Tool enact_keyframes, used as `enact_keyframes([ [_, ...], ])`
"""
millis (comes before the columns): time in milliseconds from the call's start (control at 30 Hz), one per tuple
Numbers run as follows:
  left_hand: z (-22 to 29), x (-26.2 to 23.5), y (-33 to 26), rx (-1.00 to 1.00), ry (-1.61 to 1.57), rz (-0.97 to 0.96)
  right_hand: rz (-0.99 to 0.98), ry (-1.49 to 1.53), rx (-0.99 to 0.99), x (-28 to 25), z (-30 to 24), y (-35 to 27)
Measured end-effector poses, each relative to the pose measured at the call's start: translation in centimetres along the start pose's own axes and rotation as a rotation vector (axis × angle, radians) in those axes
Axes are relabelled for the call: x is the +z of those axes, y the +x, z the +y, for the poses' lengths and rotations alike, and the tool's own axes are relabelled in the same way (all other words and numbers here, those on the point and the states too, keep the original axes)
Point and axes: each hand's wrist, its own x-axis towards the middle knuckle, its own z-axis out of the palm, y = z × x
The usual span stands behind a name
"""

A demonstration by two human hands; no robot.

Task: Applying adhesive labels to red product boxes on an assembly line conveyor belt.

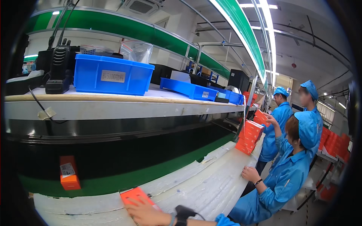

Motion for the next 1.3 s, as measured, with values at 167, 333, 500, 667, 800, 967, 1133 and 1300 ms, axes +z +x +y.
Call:
enact_keyframes([
  [167, -0.8, 0.2, -0.3, -0.235, -0.218, -0.033, -0.165, -0.281, 0.455, -3.4, 11.2, -8.2],
  [333, -1.1, -0.2, -0.1, -0.322, -0.218, 0.035, -0.156, -0.661, 0.699, -3.8, 12.5, -10.7],
  [500, -0.8, 0.0, -0.4, -0.373, -0.183, -0.034, 0.125, -0.125, 0.382, 1.8, 8.2, -7.4],
  [667, -1.3, 1.0, -0.9, -0.355, -0.193, -0.055, 0.256, 0.008, 0.240, 3.2, 2.8, -2.5],
  [800, -1.4, 0.9, -0.6, -0.314, -0.219, -0.057, 0.177, 0.185, 0.087, 4.4, -0.8, 0.0],
  [967, -1.2, 0.1, -0.6, -0.288, -0.290, -0.002, 0.192, 0.212, 0.067, 5.6, -1.4, 1.9],
  [1133, -1.4, 1.1, -1.6, -0.349, -0.249, 0.007, 0.189, 0.254, 0.050, 4.6, -1.7, 3.1],
  [1300, -1.6, 1.7, -1.7, -0.337, -0.225, 0.017, 0.160, 0.289, 0.121, 5.4, 0.5, 6.1],
])
